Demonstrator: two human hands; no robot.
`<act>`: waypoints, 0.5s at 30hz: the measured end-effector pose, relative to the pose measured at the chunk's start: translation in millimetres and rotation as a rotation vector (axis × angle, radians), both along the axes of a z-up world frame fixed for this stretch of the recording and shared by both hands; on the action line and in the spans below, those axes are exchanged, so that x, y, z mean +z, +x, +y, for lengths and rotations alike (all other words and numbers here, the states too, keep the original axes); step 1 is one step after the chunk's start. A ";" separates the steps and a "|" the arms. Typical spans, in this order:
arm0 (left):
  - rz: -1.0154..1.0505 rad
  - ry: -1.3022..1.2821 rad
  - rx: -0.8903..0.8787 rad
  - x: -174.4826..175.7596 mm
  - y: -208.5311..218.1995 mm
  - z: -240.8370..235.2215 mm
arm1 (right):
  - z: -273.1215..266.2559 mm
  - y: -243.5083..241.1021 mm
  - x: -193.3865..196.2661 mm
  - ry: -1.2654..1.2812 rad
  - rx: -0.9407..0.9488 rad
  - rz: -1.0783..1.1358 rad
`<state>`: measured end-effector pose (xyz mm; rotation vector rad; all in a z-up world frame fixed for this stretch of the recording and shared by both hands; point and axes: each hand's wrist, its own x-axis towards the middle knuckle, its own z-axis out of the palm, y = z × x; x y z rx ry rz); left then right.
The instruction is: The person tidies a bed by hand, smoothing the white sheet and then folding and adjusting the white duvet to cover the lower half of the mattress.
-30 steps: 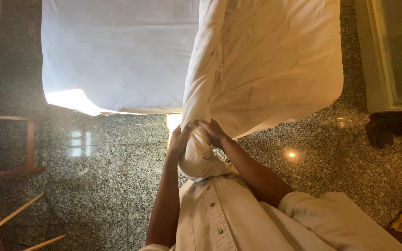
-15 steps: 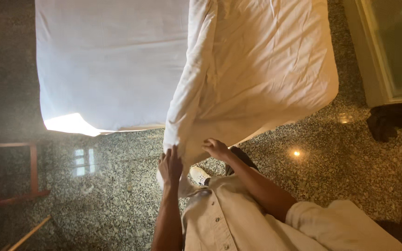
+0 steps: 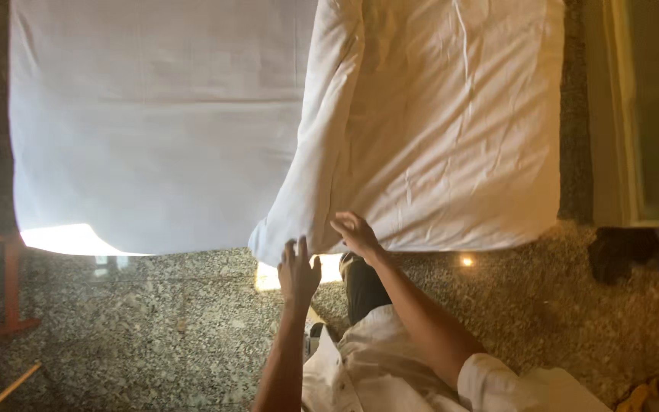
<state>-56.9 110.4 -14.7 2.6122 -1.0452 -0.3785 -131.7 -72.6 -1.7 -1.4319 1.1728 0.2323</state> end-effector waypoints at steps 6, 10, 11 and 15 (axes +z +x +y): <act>0.191 0.166 0.106 27.3 93.4 -183.9 | -130.5 102.1 18.1 -0.104 0.078 0.029; 0.205 0.296 0.032 -22.2 131.1 -250.3 | -188.3 150.3 -5.7 -0.148 0.043 0.060; 0.190 0.328 -0.007 -39.8 137.1 -257.9 | -197.1 161.4 -8.8 -0.150 0.004 0.073; 0.180 0.145 -0.083 -99.4 128.5 -246.3 | -234.4 185.7 -79.1 -0.200 -0.099 0.079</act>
